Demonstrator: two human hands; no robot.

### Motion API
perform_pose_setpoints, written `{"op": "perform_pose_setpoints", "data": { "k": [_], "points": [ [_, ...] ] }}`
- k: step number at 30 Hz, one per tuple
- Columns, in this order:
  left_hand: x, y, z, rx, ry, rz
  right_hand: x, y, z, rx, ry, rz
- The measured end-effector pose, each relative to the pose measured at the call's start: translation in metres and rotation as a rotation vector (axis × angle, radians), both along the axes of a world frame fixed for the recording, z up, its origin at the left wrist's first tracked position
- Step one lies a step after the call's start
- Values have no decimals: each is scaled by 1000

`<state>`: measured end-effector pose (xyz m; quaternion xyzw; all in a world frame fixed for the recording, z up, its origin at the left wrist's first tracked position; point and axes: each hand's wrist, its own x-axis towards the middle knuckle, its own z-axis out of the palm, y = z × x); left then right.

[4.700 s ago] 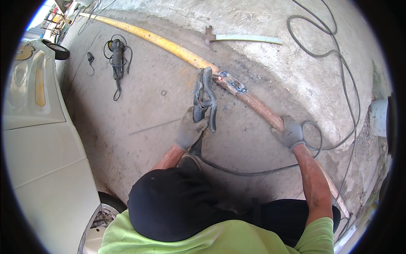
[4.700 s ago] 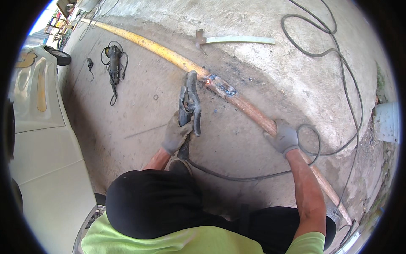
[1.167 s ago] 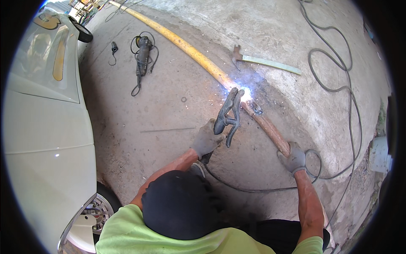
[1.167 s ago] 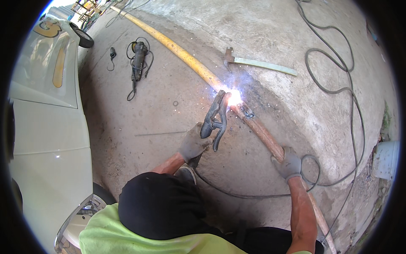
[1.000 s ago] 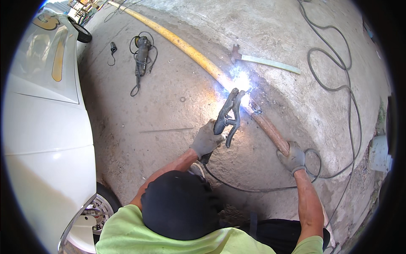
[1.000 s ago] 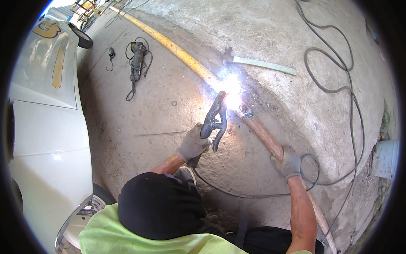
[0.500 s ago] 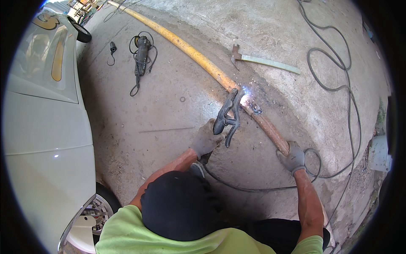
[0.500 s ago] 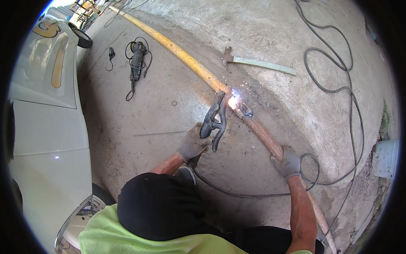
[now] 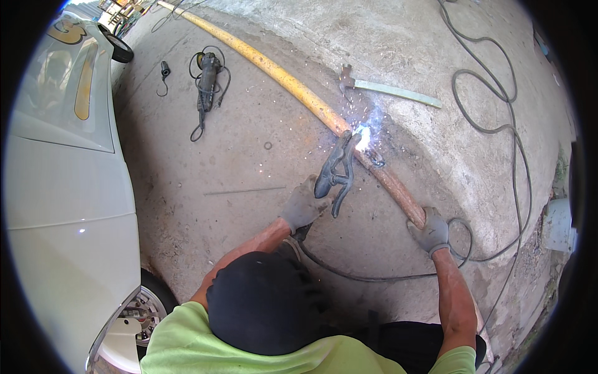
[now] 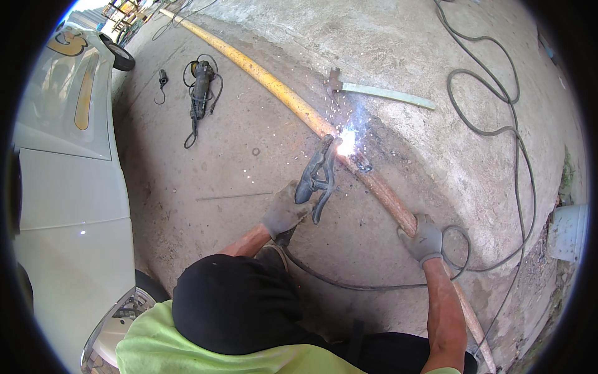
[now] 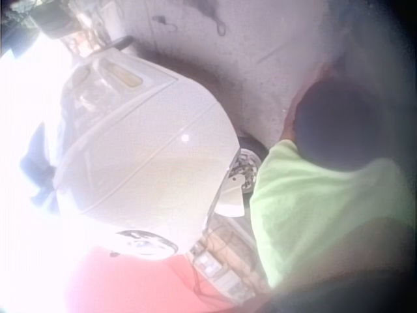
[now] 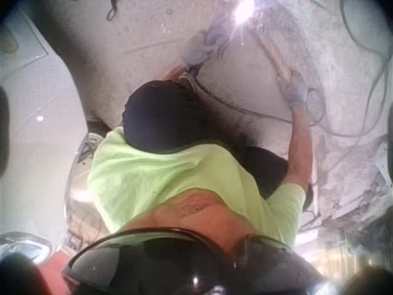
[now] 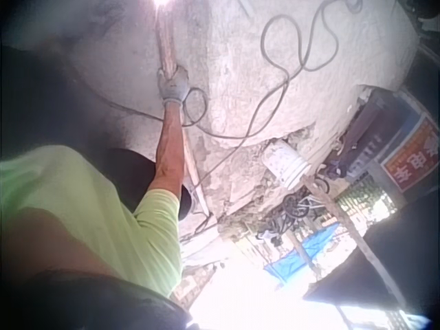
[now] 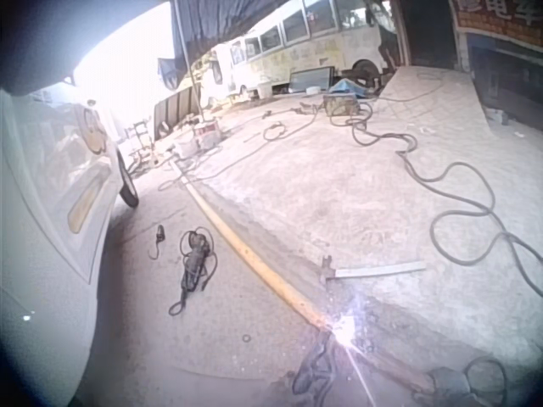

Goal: The person welds a long metal rod on the floor using a handheld welding torch, creating bright sparks. They reposition the rod and continue welding different sections, then use a hammer to tap the welded area.

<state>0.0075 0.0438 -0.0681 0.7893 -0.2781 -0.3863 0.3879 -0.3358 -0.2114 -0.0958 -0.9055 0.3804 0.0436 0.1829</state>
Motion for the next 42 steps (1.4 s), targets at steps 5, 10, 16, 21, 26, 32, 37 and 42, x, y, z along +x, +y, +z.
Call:
{"op": "perform_pose_setpoints", "data": {
  "k": [5, 10, 16, 21, 26, 32, 37, 42],
  "points": [
    [0, -1, 5, -24, 21, -6, -2, -2, -2, 7, 0, 9],
    [1, 1, -2, -68, -76, -40, -1, -1, -3, 4, -10, 21],
    [3, 0, 0, -45, 64, 24, 2, 0, 1, -5, -3, 12],
    [1, -7, 14, -19, 86, 44, -2, -2, -1, 17, 62, 1],
    [2, -5, 1, -48, 35, 66, -4, -3, -5, 2, 35, 15],
    [3, -4, 0, -46, -16, 32, -3, -3, -3, 27, 43, 5],
    [9, 1, -18, -30, -158, -15, 4, -1, 5, 48, 49, -9],
    [6, -5, 0, 31, -122, 13, 6, 2, 11, 35, 20, -22]
  ]
}}
